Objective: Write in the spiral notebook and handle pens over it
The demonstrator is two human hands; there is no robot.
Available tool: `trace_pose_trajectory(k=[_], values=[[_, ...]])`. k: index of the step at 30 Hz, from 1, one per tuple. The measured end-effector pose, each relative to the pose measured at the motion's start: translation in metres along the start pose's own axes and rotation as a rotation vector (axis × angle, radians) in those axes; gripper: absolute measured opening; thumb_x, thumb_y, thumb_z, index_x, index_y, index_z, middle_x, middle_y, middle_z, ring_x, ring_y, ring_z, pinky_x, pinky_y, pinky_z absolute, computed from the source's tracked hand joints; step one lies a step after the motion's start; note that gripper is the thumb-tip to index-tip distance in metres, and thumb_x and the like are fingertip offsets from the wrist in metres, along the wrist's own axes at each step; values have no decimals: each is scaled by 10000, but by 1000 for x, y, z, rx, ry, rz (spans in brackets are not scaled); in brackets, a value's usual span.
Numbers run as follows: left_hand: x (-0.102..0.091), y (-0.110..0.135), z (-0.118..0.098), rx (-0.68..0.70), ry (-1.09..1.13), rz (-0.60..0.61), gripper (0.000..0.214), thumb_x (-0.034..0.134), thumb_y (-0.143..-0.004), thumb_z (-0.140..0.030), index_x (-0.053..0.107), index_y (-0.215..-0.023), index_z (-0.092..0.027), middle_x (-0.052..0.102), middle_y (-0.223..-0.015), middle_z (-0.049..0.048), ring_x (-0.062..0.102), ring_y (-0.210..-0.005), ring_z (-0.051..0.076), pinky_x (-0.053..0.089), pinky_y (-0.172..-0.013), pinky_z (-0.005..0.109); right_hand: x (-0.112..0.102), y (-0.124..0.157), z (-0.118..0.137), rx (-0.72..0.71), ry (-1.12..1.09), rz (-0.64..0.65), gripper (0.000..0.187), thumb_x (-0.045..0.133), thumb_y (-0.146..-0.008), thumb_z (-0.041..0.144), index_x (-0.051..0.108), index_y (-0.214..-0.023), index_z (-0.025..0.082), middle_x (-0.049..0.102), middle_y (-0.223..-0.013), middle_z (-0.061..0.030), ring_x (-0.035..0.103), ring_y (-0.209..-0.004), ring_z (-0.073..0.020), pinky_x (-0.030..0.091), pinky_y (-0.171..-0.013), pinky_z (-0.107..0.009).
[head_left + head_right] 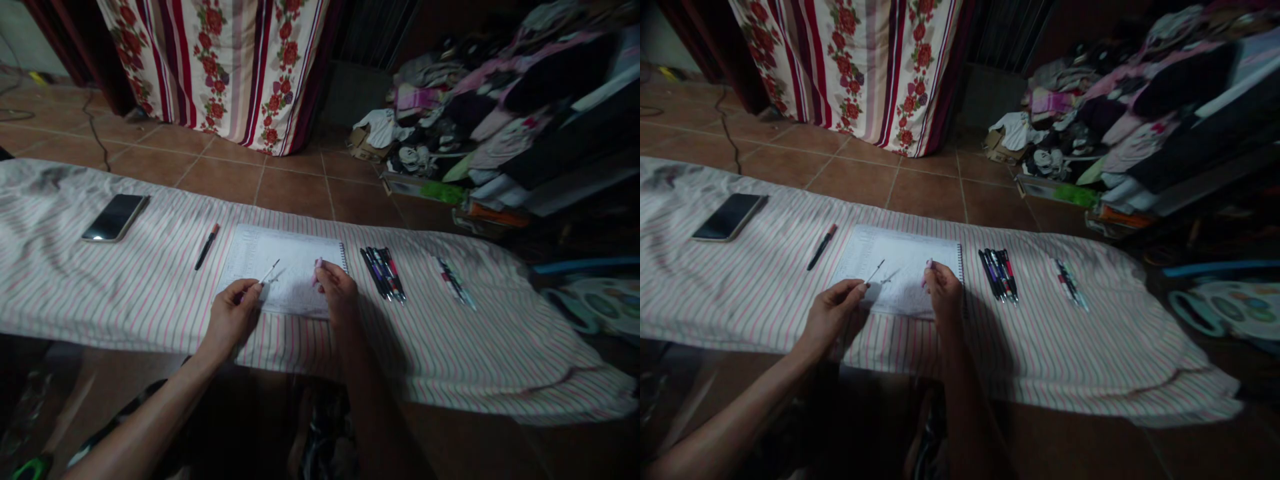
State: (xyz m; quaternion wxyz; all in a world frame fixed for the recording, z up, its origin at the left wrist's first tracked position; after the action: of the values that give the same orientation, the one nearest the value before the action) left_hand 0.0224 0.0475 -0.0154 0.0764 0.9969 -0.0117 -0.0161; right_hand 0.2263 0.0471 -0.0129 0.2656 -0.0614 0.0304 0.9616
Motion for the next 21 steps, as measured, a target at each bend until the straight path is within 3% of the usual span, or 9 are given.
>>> trace_pose_trajectory(k=[6, 12, 21], values=[[0, -1, 0, 16, -25, -12, 269, 639, -679, -408, 659, -738, -146, 500, -550, -41, 432, -513, 83, 337, -484, 194, -3, -5, -11, -169, 302, -34, 339, 556, -705, 365, 630, -930, 122, 632, -711, -45, 582, -593, -146, 466, -575, -269], [1, -1, 2, -1, 2, 0, 295, 644, -665, -420, 654, -740, -135, 482, -514, -41, 414, -459, 77, 313, -427, 192, -1, -3, -17, -395, 687, -96, 295, 525, -732, 239, 600, -997, 131, 625, -796, -64, 555, -617, -159, 444, -667, -306], [-5, -2, 2, -26, 43, -12, 293, 644, -665, -424, 644, -735, -140, 481, -507, -50, 403, -447, 75, 310, -432, 192, 4, 2, -18, -441, 844, -38, 244, 568, -740, 231, 617, -969, 162, 627, -868, -93, 562, -751, -204, 423, -722, -323]])
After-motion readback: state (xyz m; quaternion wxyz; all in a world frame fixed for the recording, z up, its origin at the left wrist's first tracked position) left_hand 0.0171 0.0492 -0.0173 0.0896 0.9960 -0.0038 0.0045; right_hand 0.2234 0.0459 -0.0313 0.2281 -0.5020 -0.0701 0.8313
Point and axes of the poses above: each hand's wrist, its own y-axis away from the middle knuckle, its own x-axis out of the palm, z = x × y, the point moved 3 cm from there along -y, towards the middle knuckle
